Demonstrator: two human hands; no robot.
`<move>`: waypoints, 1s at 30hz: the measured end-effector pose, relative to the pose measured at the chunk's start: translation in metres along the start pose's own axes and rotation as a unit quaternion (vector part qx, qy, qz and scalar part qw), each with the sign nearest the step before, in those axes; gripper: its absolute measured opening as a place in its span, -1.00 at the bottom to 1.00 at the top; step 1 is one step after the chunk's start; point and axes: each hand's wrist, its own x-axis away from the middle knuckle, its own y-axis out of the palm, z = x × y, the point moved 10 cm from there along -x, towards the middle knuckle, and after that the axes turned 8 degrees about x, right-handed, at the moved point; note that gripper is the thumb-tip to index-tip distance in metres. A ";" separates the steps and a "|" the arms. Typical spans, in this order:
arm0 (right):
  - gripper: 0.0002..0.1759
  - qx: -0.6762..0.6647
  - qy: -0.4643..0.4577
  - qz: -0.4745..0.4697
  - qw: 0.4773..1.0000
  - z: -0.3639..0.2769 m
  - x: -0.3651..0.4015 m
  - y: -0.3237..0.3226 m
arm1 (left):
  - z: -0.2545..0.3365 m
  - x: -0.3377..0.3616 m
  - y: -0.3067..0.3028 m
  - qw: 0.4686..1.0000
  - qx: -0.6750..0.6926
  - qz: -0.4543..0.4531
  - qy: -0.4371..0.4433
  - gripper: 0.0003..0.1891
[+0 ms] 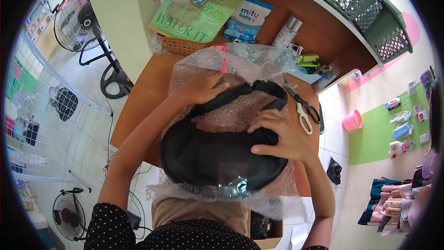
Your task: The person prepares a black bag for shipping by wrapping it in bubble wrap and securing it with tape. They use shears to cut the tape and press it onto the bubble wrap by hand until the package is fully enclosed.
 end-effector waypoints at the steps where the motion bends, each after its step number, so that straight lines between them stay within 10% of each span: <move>1: -0.44 -0.009 0.033 -0.008 0.999 0.008 0.003 -0.004 | -0.018 0.000 -0.001 0.994 -0.037 -0.009 -0.102 -0.48; 4: -0.44 -0.061 0.121 0.072 0.988 0.046 0.002 -0.010 | 0.020 0.013 -0.012 0.992 0.045 0.101 0.057 -0.48; 6: -0.38 0.020 0.256 0.284 0.924 0.108 0.018 -0.034 | 0.017 0.009 -0.004 0.993 0.082 0.058 0.057 -0.45; 10: -0.35 -0.203 0.224 0.332 0.893 0.153 -0.002 -0.017 | -0.027 0.001 0.012 0.930 0.362 0.066 0.010 -0.34; 16: -0.43 -0.245 0.128 0.123 0.953 0.110 -0.057 0.003 | -0.029 0.007 0.000 0.858 0.495 0.123 0.058 -0.27; 22: -0.57 -0.178 0.059 -0.135 0.973 0.083 -0.078 0.051 | -0.026 0.009 -0.005 0.900 0.407 0.108 0.115 -0.28; 30: -0.51 -0.098 0.061 -0.058 0.992 0.021 -0.019 0.044 | 0.026 0.099 -0.017 0.970 0.211 0.119 0.035 -0.46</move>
